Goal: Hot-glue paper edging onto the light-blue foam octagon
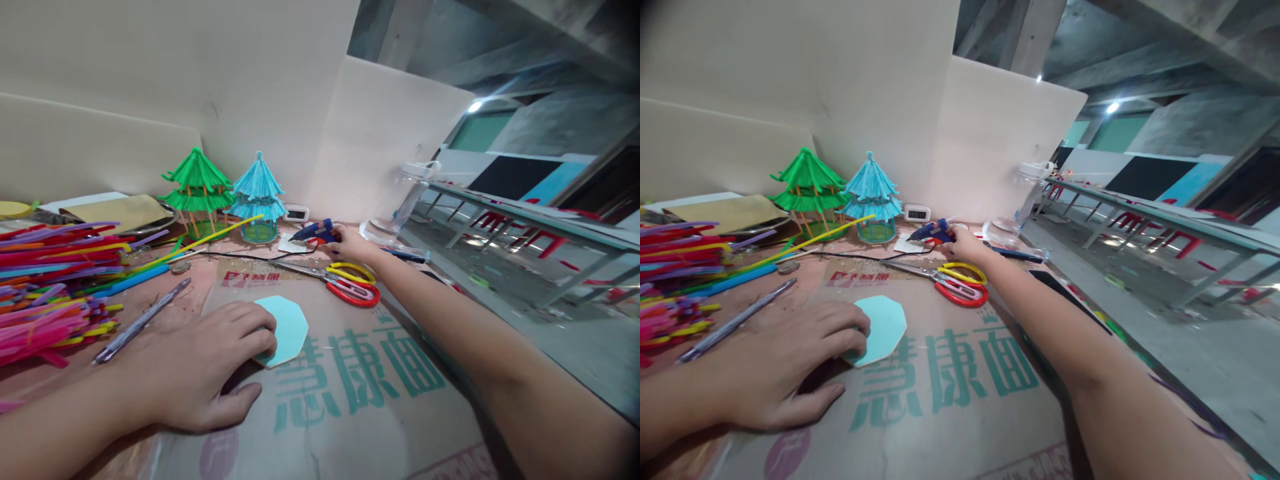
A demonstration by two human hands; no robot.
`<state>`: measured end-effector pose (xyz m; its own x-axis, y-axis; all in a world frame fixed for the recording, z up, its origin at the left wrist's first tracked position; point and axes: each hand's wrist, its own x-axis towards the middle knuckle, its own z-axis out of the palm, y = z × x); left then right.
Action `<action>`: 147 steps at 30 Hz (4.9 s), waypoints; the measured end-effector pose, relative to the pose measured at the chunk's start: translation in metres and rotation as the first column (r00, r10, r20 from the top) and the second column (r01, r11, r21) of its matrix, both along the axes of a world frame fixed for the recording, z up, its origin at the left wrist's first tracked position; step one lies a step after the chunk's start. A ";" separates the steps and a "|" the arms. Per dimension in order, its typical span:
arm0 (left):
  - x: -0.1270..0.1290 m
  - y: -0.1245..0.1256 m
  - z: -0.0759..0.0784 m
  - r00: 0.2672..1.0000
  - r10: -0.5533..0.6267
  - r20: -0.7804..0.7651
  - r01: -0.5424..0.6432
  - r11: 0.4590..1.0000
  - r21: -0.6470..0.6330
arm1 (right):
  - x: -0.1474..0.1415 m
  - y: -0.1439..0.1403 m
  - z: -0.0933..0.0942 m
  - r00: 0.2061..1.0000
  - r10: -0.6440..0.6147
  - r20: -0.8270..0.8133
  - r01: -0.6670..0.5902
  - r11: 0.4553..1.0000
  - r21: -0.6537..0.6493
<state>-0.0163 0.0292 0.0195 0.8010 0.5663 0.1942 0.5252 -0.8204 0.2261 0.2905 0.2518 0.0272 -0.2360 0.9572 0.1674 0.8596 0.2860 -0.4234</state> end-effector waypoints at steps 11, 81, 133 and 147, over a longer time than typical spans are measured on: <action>0.000 0.002 -0.001 1.000 -0.012 0.018 0.012 0.999 -0.033 | 0.004 0.005 -0.005 1.000 -0.002 0.006 0.002 0.999 0.051; 0.006 0.007 -0.006 0.984 0.010 0.180 -0.031 0.993 0.114 | -0.031 -0.208 -0.008 0.622 0.681 0.386 -0.782 0.508 0.362; 0.001 0.001 -0.003 0.985 -0.114 0.132 0.069 0.950 0.303 | -0.031 -0.211 -0.006 0.599 0.703 0.384 -0.801 0.512 0.311; 0.002 0.001 -0.006 0.988 -0.153 -0.019 0.151 0.933 0.327 | -0.031 -0.213 -0.006 0.525 0.736 0.429 -0.851 0.433 0.299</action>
